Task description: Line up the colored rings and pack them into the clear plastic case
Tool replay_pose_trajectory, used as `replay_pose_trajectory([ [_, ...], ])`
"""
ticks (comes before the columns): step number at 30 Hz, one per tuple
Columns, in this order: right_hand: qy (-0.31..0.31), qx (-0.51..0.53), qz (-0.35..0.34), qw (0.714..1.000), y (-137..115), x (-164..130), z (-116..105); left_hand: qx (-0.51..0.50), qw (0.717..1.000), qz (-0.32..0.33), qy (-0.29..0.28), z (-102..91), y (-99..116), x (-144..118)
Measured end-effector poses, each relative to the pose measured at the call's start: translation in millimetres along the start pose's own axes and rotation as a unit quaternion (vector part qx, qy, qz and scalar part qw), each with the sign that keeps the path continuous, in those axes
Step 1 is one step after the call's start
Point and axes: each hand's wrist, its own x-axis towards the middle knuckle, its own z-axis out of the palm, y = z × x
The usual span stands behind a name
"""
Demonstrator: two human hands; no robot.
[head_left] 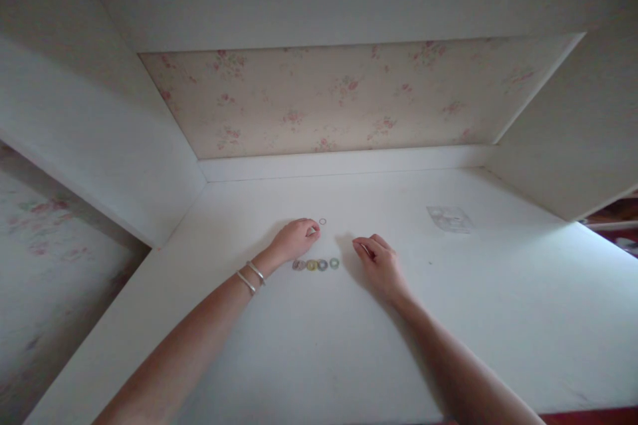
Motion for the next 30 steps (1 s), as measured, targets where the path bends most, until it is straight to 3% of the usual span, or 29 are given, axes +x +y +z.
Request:
replay_pose_trajectory([
  [6,0.001,0.000,0.007,1.000,5,2,0,0.087,0.996,0.004,-0.036,13.7,-4,35],
  [12,-0.010,0.016,0.007,1.000,7,4,-1,0.100,0.994,0.003,-0.053,15.4,-2,39],
  [16,-0.017,0.009,-0.004,1.000,6,4,-2,0.071,0.995,0.036,-0.061,7.3,4,23],
  [24,-0.026,0.010,-0.008,1.000,4,4,-1,0.017,0.991,0.092,-0.091,-14.6,22,-35],
  [30,-0.033,0.016,-0.007,0.999,4,3,0,0.036,0.985,0.131,-0.105,-13.0,30,-50],
])
